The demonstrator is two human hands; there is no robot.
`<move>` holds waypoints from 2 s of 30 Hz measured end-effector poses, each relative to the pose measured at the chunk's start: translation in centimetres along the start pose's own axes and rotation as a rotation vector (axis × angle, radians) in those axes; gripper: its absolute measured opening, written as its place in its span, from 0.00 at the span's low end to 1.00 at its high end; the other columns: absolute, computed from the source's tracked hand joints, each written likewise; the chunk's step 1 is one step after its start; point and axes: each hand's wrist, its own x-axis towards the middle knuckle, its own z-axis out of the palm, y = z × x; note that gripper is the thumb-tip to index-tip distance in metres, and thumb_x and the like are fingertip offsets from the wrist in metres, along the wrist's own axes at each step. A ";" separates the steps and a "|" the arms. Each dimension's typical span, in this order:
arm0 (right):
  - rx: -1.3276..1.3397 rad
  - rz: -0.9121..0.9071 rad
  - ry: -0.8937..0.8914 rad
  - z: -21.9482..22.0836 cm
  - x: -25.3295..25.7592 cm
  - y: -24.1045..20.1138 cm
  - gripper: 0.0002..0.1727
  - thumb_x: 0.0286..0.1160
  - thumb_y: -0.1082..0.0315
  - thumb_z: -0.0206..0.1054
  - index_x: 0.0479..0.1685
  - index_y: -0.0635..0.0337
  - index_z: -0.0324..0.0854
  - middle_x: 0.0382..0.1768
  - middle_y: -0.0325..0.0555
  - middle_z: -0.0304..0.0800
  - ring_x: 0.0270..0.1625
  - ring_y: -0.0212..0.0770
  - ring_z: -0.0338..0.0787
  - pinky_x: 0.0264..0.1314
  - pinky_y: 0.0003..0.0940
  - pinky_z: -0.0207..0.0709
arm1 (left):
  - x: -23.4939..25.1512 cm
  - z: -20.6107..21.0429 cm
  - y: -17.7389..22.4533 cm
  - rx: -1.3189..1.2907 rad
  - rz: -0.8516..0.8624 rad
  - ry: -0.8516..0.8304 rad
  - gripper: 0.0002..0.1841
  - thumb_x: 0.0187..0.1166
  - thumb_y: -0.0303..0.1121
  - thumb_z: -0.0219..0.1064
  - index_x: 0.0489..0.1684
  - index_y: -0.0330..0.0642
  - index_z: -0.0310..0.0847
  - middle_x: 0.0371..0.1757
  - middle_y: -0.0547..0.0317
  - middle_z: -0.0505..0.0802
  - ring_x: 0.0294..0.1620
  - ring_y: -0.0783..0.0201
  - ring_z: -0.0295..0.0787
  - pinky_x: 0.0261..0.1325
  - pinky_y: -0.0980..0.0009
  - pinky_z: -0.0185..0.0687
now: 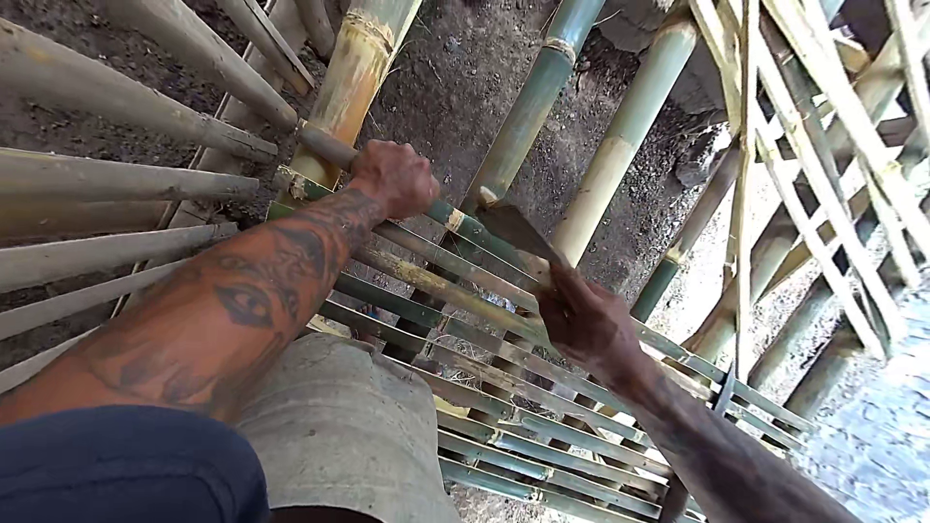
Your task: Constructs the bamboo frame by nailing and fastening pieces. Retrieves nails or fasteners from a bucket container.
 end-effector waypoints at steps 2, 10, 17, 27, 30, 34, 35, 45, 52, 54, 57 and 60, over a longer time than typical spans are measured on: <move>0.018 -0.066 0.123 -0.8 0.0 -0.9 0.24 0.79 0.67 0.60 0.74 0.65 0.78 0.24 0.49 0.86 0.19 0.39 0.81 0.20 0.34 0.75 | 0.0 0.2 0.0 0.001 0.006 -0.006 0.28 0.85 0.49 0.43 0.21 0.36 0.76 0.28 0.39 0.86 0.36 0.36 0.89 0.30 0.41 0.72; -0.008 0.146 -0.180 1.9 0.2 3.1 0.32 0.78 0.67 0.59 0.85 0.59 0.71 0.27 0.52 0.90 0.23 0.52 0.88 0.29 0.53 0.83 | 0.0 0.1 -0.1 -0.012 -0.014 0.003 0.28 0.85 0.48 0.43 0.20 0.35 0.74 0.28 0.38 0.86 0.37 0.35 0.89 0.31 0.40 0.71; 0.065 -0.049 0.165 0.9 -0.6 0.3 0.19 0.80 0.66 0.64 0.65 0.68 0.81 0.28 0.51 0.90 0.24 0.39 0.87 0.26 0.34 0.83 | -0.2 0.2 0.0 -0.007 -0.014 0.000 0.28 0.85 0.49 0.43 0.20 0.36 0.75 0.27 0.39 0.86 0.35 0.36 0.89 0.30 0.41 0.71; 0.069 -0.073 0.211 -0.7 -0.4 -0.2 0.21 0.82 0.65 0.63 0.69 0.66 0.78 0.26 0.49 0.87 0.23 0.35 0.84 0.25 0.31 0.81 | -0.3 0.0 0.1 -0.026 -0.003 -0.002 0.29 0.86 0.49 0.44 0.23 0.34 0.77 0.29 0.37 0.87 0.38 0.35 0.89 0.32 0.39 0.74; 0.038 -0.030 0.053 1.5 -0.5 1.2 0.21 0.79 0.68 0.62 0.68 0.68 0.80 0.28 0.52 0.91 0.24 0.43 0.89 0.27 0.41 0.85 | -0.2 -0.1 -0.2 -0.012 0.001 0.014 0.28 0.86 0.48 0.44 0.22 0.35 0.76 0.29 0.38 0.87 0.37 0.35 0.89 0.32 0.40 0.73; 0.020 0.124 -0.100 1.9 0.5 3.2 0.29 0.79 0.67 0.60 0.82 0.61 0.73 0.26 0.51 0.90 0.22 0.49 0.88 0.26 0.51 0.83 | -0.2 0.0 -0.1 0.001 0.008 -0.002 0.29 0.87 0.48 0.43 0.24 0.35 0.77 0.30 0.38 0.87 0.38 0.35 0.89 0.32 0.40 0.73; 0.026 0.092 -0.005 1.1 0.5 2.7 0.28 0.79 0.66 0.61 0.80 0.63 0.75 0.25 0.49 0.89 0.20 0.44 0.86 0.24 0.45 0.82 | -0.2 0.1 -0.2 0.001 0.010 0.002 0.28 0.87 0.48 0.43 0.24 0.36 0.78 0.30 0.38 0.87 0.38 0.36 0.90 0.32 0.40 0.74; 0.064 0.130 -0.145 3.0 0.3 2.1 0.29 0.78 0.68 0.60 0.81 0.64 0.74 0.25 0.50 0.90 0.21 0.48 0.87 0.27 0.50 0.84 | 0.0 0.3 0.0 -0.017 0.033 0.003 0.29 0.87 0.49 0.43 0.22 0.36 0.77 0.29 0.38 0.87 0.38 0.36 0.89 0.33 0.40 0.73; 0.161 0.056 0.335 0.4 -0.9 -0.7 0.15 0.82 0.63 0.65 0.52 0.70 0.78 0.23 0.46 0.85 0.22 0.34 0.87 0.24 0.33 0.85 | -0.1 0.2 -0.1 0.014 0.021 0.003 0.29 0.87 0.49 0.42 0.21 0.36 0.76 0.28 0.39 0.87 0.37 0.37 0.89 0.32 0.41 0.73; 0.115 0.145 0.027 3.4 -1.3 0.6 0.16 0.82 0.65 0.61 0.57 0.69 0.83 0.23 0.49 0.87 0.22 0.43 0.87 0.27 0.43 0.84 | 0.0 0.0 -0.3 0.016 0.024 0.001 0.29 0.87 0.49 0.42 0.21 0.36 0.76 0.28 0.39 0.87 0.37 0.37 0.89 0.32 0.41 0.72; 0.105 0.220 -0.235 4.5 -0.5 1.1 0.29 0.80 0.65 0.60 0.82 0.62 0.74 0.29 0.51 0.92 0.26 0.48 0.90 0.33 0.50 0.85 | -0.1 0.2 0.0 -0.005 0.028 0.000 0.30 0.88 0.49 0.43 0.23 0.35 0.78 0.30 0.37 0.88 0.40 0.35 0.89 0.34 0.39 0.74; 0.204 0.117 0.117 1.9 -1.3 -0.6 0.23 0.78 0.66 0.65 0.68 0.72 0.81 0.25 0.44 0.89 0.22 0.31 0.84 0.26 0.30 0.82 | 0.0 0.0 -0.1 0.003 0.016 0.007 0.29 0.86 0.49 0.42 0.22 0.36 0.77 0.29 0.39 0.88 0.38 0.36 0.90 0.33 0.40 0.73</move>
